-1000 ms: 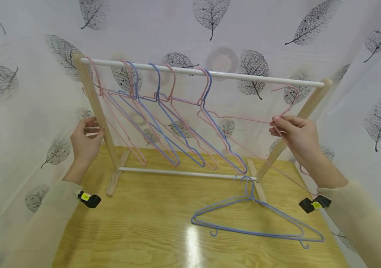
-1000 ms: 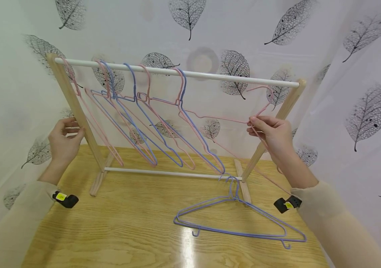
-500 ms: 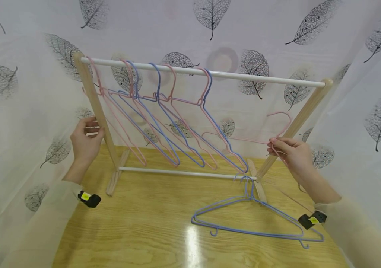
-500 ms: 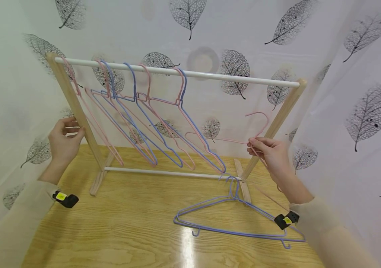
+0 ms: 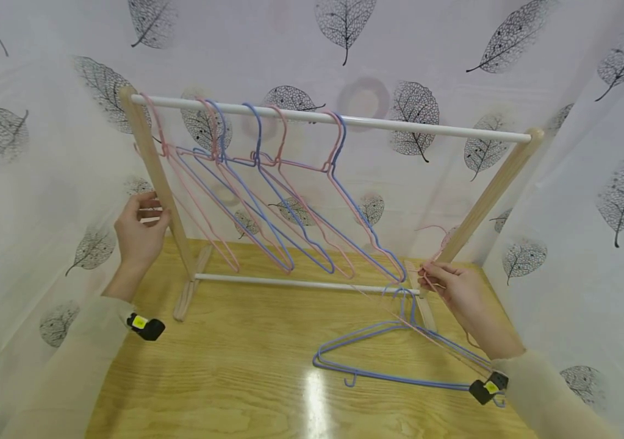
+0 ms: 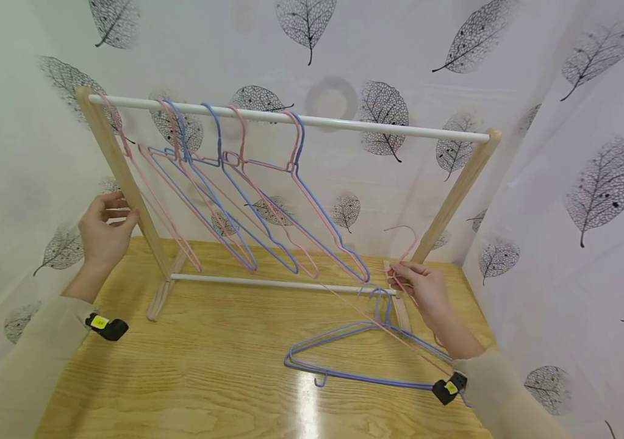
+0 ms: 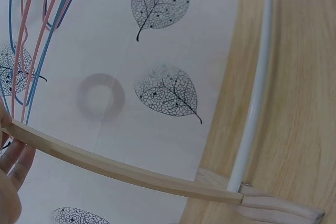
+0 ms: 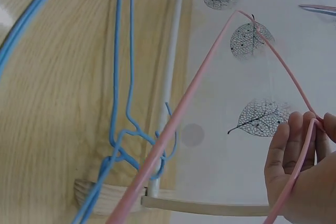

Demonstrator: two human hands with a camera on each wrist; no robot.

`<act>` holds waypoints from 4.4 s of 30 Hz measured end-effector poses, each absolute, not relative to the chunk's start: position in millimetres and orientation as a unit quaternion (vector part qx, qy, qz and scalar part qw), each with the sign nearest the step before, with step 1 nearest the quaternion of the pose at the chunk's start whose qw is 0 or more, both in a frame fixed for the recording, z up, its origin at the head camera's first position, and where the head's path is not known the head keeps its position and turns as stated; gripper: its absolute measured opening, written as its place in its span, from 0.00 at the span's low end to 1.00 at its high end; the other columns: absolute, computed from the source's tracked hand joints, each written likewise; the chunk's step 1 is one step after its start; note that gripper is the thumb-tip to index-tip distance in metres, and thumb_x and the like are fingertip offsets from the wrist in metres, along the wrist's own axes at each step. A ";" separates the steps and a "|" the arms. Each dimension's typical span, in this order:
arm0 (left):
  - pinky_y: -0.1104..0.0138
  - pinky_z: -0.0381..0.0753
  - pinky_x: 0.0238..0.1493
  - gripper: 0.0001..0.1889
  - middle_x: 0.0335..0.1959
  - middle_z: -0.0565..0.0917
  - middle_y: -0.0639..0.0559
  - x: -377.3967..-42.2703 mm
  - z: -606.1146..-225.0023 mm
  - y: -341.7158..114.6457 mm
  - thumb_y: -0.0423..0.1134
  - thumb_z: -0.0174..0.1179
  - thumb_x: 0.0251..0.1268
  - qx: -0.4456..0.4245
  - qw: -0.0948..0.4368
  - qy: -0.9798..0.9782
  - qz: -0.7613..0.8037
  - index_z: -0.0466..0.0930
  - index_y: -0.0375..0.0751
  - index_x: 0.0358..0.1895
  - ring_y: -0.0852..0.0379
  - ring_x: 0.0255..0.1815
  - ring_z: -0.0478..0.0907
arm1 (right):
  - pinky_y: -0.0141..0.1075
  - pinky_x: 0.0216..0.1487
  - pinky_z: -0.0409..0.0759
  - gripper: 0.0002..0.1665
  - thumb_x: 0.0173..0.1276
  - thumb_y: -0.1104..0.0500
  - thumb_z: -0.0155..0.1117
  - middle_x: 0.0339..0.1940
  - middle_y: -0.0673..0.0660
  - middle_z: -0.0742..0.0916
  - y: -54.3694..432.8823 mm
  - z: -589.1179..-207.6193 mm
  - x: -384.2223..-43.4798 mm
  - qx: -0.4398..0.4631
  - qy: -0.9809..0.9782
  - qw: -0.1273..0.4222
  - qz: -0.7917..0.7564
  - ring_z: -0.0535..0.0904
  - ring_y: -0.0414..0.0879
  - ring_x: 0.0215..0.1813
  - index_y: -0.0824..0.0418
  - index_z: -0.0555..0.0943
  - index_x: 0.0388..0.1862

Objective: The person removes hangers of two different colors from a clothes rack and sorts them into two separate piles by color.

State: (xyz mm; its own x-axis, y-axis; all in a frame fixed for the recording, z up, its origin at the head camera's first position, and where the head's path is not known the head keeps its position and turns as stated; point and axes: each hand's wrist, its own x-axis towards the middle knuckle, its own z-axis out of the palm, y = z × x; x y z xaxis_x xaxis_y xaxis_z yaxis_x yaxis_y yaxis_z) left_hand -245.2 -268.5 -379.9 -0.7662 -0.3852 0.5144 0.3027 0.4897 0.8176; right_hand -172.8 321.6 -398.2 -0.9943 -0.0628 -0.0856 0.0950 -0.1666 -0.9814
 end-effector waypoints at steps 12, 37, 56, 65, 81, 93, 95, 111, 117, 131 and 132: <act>0.91 0.77 0.39 0.19 0.39 0.76 0.76 -245.0 -380.0 -268.0 0.31 0.64 0.70 0.019 0.349 -0.788 -0.506 0.81 0.32 0.62 0.80 0.37 0.76 | 0.30 0.47 0.91 0.17 0.81 0.63 0.60 0.32 0.45 0.92 280.1 -445.6 -166.1 0.036 0.646 0.116 -0.753 0.90 0.37 0.36 0.53 0.92 0.35; 0.90 0.77 0.39 0.19 0.38 0.76 0.78 -244.5 -378.6 -265.8 0.31 0.64 0.70 0.026 0.349 -0.788 -0.507 0.81 0.31 0.62 0.80 0.37 0.77 | 0.30 0.47 0.90 0.12 0.77 0.67 0.61 0.32 0.47 0.91 158.3 -498.9 -140.1 -0.003 0.598 0.231 -0.768 0.88 0.38 0.36 0.76 0.84 0.49; 0.90 0.77 0.39 0.20 0.40 0.75 0.78 -244.9 -379.5 -267.1 0.31 0.63 0.71 0.025 0.344 -0.796 -0.496 0.80 0.32 0.63 0.81 0.38 0.76 | 0.26 0.40 0.88 0.22 0.74 0.71 0.60 0.26 0.46 0.90 59.5 -511.9 -142.5 -0.012 0.573 0.261 -0.777 0.87 0.36 0.32 0.92 0.76 0.57; 0.90 0.77 0.38 0.19 0.39 0.75 0.79 -244.8 -378.0 -266.1 0.31 0.63 0.71 0.023 0.349 -0.794 -0.496 0.80 0.31 0.63 0.81 0.37 0.76 | 0.24 0.33 0.85 0.19 0.73 0.71 0.63 0.27 0.50 0.90 25.9 -522.8 -135.8 -0.016 0.598 0.274 -0.753 0.85 0.36 0.30 0.88 0.80 0.54; 0.90 0.76 0.39 0.18 0.39 0.75 0.80 -243.6 -380.8 -268.1 0.31 0.63 0.71 0.023 0.356 -0.795 -0.490 0.80 0.31 0.62 0.82 0.37 0.76 | 0.25 0.32 0.85 0.16 0.72 0.69 0.66 0.37 0.68 0.93 -6.2 -529.1 -137.2 0.000 0.608 0.277 -0.744 0.85 0.38 0.29 0.84 0.84 0.50; 0.90 0.76 0.39 0.19 0.39 0.75 0.79 -244.3 -379.6 -267.5 0.31 0.63 0.71 0.023 0.356 -0.794 -0.493 0.80 0.31 0.62 0.82 0.37 0.75 | 0.32 0.43 0.92 0.14 0.72 0.66 0.69 0.46 0.73 0.91 -3.2 -523.4 -141.6 -0.001 0.652 0.290 -0.700 0.93 0.48 0.42 0.77 0.88 0.50; 0.90 0.76 0.39 0.19 0.40 0.75 0.79 -244.8 -379.7 -267.9 0.31 0.63 0.71 0.022 0.354 -0.794 -0.493 0.80 0.31 0.63 0.82 0.37 0.76 | 0.30 0.41 0.91 0.14 0.71 0.64 0.70 0.45 0.71 0.92 -1.8 -522.0 -142.2 -0.016 0.682 0.283 -0.674 0.93 0.48 0.42 0.74 0.89 0.49; 0.91 0.76 0.38 0.18 0.39 0.76 0.78 -246.2 -380.8 -268.5 0.30 0.64 0.70 0.019 0.357 -0.790 -0.498 0.81 0.32 0.62 0.80 0.37 0.76 | 0.43 0.54 0.93 0.20 0.77 0.60 0.63 0.50 0.73 0.91 25.8 -507.5 -149.7 -0.057 0.694 0.278 -0.662 0.92 0.60 0.50 0.78 0.84 0.56; 0.91 0.76 0.38 0.18 0.40 0.76 0.77 -245.1 -381.3 -268.3 0.31 0.64 0.71 0.018 0.355 -0.793 -0.494 0.81 0.32 0.62 0.81 0.37 0.76 | 0.48 0.61 0.90 0.25 0.77 0.59 0.63 0.50 0.70 0.91 45.5 -493.4 -142.6 -0.045 0.654 0.283 -0.700 0.93 0.52 0.48 0.80 0.80 0.62; 0.91 0.75 0.39 0.18 0.39 0.75 0.77 -245.2 -380.8 -267.3 0.31 0.64 0.71 0.025 0.353 -0.796 -0.492 0.81 0.33 0.62 0.81 0.37 0.75 | 0.36 0.54 0.92 0.23 0.78 0.58 0.64 0.40 0.49 0.93 98.0 -451.1 -127.9 -0.055 0.592 0.276 -0.755 0.92 0.42 0.43 0.76 0.81 0.61; 0.91 0.76 0.39 0.18 0.39 0.75 0.77 -245.2 -380.6 -267.1 0.31 0.64 0.71 0.023 0.353 -0.795 -0.493 0.81 0.33 0.62 0.81 0.37 0.75 | 0.36 0.54 0.92 0.23 0.78 0.58 0.64 0.40 0.49 0.93 101.6 -448.6 -126.5 -0.054 0.590 0.274 -0.758 0.92 0.41 0.43 0.76 0.81 0.61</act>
